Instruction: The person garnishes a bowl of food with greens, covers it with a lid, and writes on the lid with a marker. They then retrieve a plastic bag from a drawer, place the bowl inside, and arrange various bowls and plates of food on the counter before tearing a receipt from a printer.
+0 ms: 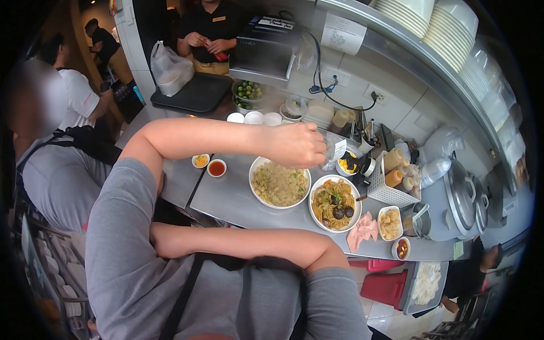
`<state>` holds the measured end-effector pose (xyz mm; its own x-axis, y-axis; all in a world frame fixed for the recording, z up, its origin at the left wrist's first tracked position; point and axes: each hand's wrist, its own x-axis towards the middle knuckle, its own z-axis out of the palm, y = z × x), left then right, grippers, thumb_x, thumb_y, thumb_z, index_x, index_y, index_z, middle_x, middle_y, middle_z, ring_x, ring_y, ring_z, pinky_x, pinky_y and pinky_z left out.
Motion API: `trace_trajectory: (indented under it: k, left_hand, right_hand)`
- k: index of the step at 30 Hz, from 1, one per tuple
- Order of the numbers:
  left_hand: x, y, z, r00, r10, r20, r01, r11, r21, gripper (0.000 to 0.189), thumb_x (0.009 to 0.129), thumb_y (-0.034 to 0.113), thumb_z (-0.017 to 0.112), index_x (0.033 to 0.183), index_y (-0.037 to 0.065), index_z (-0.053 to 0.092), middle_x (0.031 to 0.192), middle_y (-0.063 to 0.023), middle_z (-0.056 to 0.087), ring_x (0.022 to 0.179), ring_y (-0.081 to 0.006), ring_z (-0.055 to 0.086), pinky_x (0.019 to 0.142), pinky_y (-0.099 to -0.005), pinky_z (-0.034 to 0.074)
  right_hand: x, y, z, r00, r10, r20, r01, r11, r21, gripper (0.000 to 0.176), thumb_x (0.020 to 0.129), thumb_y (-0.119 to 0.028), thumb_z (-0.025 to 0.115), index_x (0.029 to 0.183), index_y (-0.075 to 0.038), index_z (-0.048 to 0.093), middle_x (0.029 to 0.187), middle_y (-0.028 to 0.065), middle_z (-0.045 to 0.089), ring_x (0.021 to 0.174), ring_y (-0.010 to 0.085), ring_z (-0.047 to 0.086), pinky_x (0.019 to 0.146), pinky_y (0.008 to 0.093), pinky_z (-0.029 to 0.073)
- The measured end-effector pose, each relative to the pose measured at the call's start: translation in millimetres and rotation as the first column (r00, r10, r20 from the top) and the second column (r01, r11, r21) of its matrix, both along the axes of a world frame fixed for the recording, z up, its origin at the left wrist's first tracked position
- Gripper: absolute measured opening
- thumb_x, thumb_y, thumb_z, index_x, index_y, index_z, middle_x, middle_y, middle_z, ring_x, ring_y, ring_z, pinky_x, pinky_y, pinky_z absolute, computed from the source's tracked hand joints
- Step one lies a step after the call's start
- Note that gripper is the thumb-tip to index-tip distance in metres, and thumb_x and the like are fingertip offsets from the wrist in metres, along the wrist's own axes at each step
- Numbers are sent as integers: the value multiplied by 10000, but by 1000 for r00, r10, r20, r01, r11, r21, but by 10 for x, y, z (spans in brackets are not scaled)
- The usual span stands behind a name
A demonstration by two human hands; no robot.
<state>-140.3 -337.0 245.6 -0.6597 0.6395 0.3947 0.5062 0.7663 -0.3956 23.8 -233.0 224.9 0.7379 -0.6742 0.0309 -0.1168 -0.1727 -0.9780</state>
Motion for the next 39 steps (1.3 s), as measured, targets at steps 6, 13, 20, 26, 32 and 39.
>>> trace_trajectory:
  k: [6,13,20,26,32,39]
  left_hand:
    - [-8,33,46,1000,20,-6,-20,999,-42,140,713,195,583,661,85,515,663,-16,514,681,-175,539,619,-312,374]
    - [-13,82,66,1000,30,-5,-31,998,-55,152,718,201,585,656,79,518,670,-20,523,686,-175,543,624,-314,377]
    - [-22,95,56,1000,11,-15,-12,999,-42,125,696,191,592,667,74,557,662,-31,553,672,-189,566,611,-327,396]
    - [-46,95,53,999,-16,-29,16,1000,-21,113,686,185,594,676,72,588,650,-39,576,660,-199,585,600,-337,410]
    - [-34,108,75,1000,17,1,-17,999,-30,116,691,174,583,671,70,535,675,-29,541,703,-182,557,624,-317,381]
    - [-55,90,91,1000,7,18,-6,999,-35,119,705,175,579,674,69,533,671,-30,538,697,-184,555,622,-319,379]
  right_hand:
    - [-7,13,-3,999,1,-39,-1,1000,-13,581,635,5,587,1187,93,427,1198,245,485,1116,328,478,944,328,384]
    - [-22,43,28,999,-15,-51,18,998,53,542,656,-20,598,1166,93,452,1181,240,502,1106,311,490,923,321,397]
    - [-37,104,133,1000,-16,-27,20,990,137,497,717,19,525,1201,78,429,1222,227,480,1160,299,446,988,321,334]
    - [-33,87,31,999,-36,-7,36,998,48,492,672,-14,567,1143,95,475,1159,237,522,1096,313,498,931,329,388]
    - [-56,50,99,972,6,-234,-27,996,-84,520,625,54,543,1140,91,479,1135,223,541,1069,303,518,873,336,432]
    - [-35,59,11,987,-39,157,-18,938,347,538,681,11,580,1196,80,439,1175,183,525,1086,252,499,907,302,399]
